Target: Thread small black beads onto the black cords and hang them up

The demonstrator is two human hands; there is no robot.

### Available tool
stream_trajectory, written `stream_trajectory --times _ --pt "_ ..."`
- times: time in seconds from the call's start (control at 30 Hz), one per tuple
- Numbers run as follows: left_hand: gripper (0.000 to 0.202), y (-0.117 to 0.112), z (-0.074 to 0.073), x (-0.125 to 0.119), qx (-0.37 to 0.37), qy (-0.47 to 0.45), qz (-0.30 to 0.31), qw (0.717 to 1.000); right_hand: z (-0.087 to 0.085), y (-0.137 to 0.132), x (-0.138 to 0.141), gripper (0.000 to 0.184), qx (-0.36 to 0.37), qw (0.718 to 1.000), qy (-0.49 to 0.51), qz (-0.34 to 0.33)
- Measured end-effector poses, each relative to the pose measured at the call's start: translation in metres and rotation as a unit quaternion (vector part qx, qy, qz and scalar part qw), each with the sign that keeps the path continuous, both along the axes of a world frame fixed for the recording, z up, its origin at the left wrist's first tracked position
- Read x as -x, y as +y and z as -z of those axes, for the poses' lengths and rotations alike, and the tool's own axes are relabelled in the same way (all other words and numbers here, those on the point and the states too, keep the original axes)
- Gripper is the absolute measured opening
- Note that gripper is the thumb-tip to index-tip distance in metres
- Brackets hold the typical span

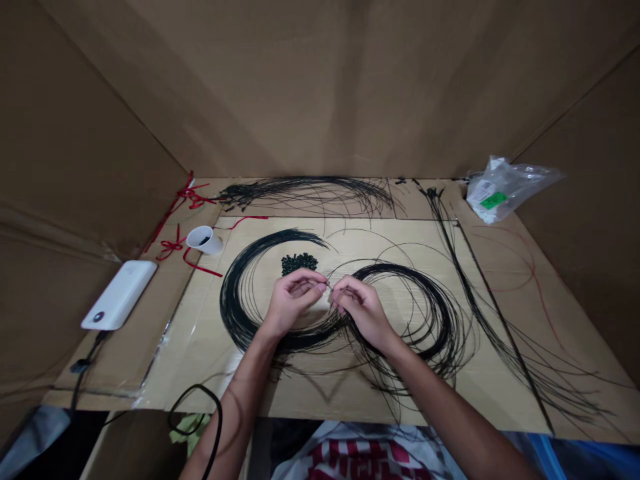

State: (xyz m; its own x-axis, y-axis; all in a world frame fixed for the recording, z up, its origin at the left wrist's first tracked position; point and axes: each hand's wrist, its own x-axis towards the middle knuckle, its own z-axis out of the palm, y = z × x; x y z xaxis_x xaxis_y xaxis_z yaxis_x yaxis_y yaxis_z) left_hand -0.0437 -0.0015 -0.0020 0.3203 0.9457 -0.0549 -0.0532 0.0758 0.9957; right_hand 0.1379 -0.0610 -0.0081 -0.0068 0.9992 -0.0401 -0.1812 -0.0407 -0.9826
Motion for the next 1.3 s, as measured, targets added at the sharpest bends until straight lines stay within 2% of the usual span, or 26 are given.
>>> stream_trajectory --times 1.3 --pt "0.027 -0.0004 0.0024 0.0010 0.012 -0.009 0.006 1.000 0.0001 -0.0005 0.0004 0.015 0.007 1.000 0.002 0.002"
